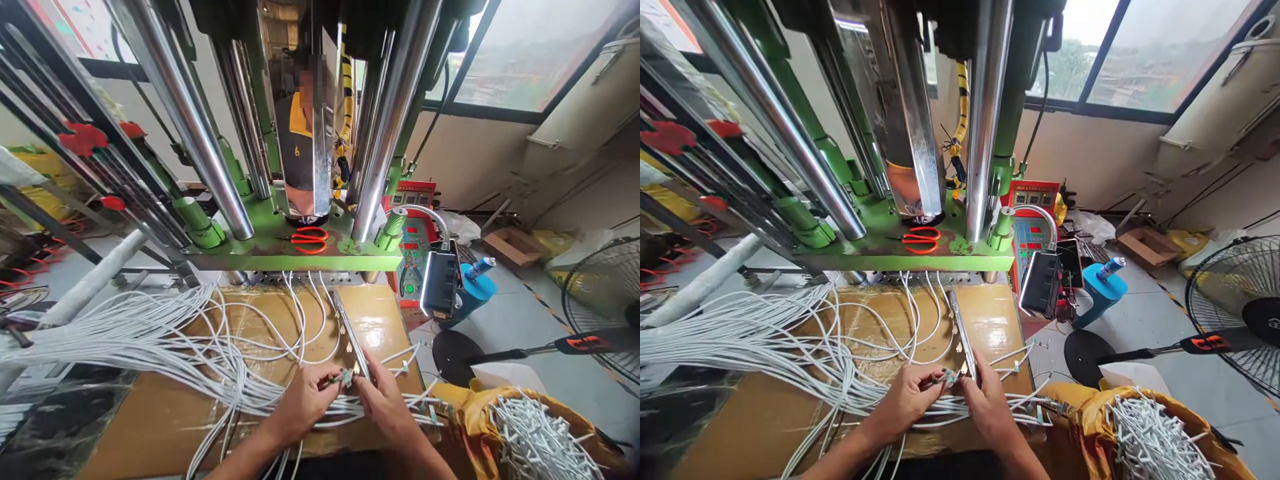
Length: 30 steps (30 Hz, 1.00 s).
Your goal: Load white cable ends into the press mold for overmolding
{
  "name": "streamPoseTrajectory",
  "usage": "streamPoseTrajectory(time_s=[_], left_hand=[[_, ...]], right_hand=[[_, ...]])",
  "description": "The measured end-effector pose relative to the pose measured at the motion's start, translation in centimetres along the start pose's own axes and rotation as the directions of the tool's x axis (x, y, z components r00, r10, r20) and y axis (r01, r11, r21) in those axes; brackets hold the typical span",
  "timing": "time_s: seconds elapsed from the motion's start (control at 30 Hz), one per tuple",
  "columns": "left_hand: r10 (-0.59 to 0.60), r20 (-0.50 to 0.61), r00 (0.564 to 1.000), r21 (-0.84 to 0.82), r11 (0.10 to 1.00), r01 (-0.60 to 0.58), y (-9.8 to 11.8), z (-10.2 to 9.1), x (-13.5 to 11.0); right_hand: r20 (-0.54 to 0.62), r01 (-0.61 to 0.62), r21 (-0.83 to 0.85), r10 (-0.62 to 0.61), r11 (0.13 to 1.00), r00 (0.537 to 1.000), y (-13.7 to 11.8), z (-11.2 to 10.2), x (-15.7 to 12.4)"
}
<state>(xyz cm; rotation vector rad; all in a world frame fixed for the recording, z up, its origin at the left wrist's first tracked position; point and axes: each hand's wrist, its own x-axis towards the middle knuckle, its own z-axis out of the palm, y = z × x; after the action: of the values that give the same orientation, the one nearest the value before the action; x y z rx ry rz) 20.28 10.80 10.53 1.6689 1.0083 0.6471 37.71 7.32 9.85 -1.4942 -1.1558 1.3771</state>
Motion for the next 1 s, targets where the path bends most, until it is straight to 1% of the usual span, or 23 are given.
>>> streamPoseTrajectory(time_s=[0.07, 0.1, 0.17, 0.23, 0.3, 0.43, 0.5, 0.57, 0.67, 0.77, 0.83, 0.9, 0.93, 0.97, 1.0], left_hand=[[0.105, 0.048, 0.993, 0.068, 0.992, -0.108, -0.4, -0.1, -0.3], [0.167, 0.073, 0.983, 0.09, 0.981, -0.173, -0.6, -0.1, -0.5], [0.278, 0.119, 0.953, 0.131, 0.947, -0.293, -1.1, -0.1, -0.7], [0.349, 0.14, 0.927, 0.186, 0.91, -0.371, -1.4, 0.0, -0.8], [0.387, 0.146, 0.911, 0.235, 0.881, -0.412, -1.5, 0.0, -0.7], [0.435, 0.152, 0.888, 0.288, 0.84, -0.461, -1.5, 0.2, -0.5], [0.427, 0.151, 0.891, 0.289, 0.843, -0.453, -1.5, 0.3, -0.3], [0.367, 0.134, 0.921, 0.258, 0.884, -0.39, -1.3, 0.4, -0.2], [0.207, 0.074, 0.975, 0.163, 0.962, -0.217, -0.8, 0.1, 0.1], [0.037, -0.023, 0.999, -0.001, 0.999, -0.037, -0.4, -0.5, 0.3], [-0.101, -0.086, 0.991, -0.158, 0.984, 0.087, -0.5, -1.0, 0.5], [-0.253, -0.126, 0.959, -0.312, 0.928, 0.204, -0.8, -1.3, 0.7], [-0.308, -0.139, 0.941, -0.363, 0.9, 0.24, -1.0, -1.4, 0.7], [-0.336, -0.144, 0.931, -0.387, 0.885, 0.259, -1.0, -1.4, 0.8], [-0.339, -0.142, 0.93, -0.378, 0.887, 0.265, -1.0, -1.5, 0.9]], right_hand=[[-0.026, 0.04, 0.0, -0.04, 0.999, 0.999, 0.3, 0.5, 0.0], [-0.031, 0.054, -0.005, -0.054, 0.999, 0.998, 0.4, 0.5, 0.0], [-0.039, 0.083, -0.017, -0.084, 0.996, 0.996, 0.6, 0.5, 0.1], [-0.033, 0.121, -0.029, -0.122, 0.992, 0.992, 0.7, 0.3, 0.2], [-0.013, 0.141, -0.039, -0.142, 0.989, 0.99, 0.9, 0.2, 0.3], [-0.001, 0.14, -0.045, -0.14, 0.989, 0.99, 1.3, 0.4, 0.5], [0.001, 0.147, -0.042, -0.147, 0.988, 0.989, 1.2, 0.5, 0.5], [0.004, 0.152, -0.046, -0.152, 0.987, 0.988, 0.8, 0.6, 0.4], [0.021, 0.149, -0.031, -0.148, 0.988, 0.989, 0.1, 0.6, 0.2], [0.053, 0.102, 0.038, -0.104, 0.994, 0.993, -0.5, 0.6, -0.1], [0.046, 0.076, 0.048, -0.078, 0.996, 0.996, -0.8, 0.6, -0.2], [0.028, 0.068, 0.031, -0.069, 0.997, 0.997, -1.0, 0.5, -0.2], [0.028, 0.064, 0.025, -0.065, 0.998, 0.998, -1.0, 0.5, -0.1], [0.033, 0.059, 0.026, -0.06, 0.998, 0.998, -1.0, 0.4, -0.1], [0.038, 0.055, 0.031, -0.056, 0.998, 0.998, -0.9, 0.4, 0.0]])
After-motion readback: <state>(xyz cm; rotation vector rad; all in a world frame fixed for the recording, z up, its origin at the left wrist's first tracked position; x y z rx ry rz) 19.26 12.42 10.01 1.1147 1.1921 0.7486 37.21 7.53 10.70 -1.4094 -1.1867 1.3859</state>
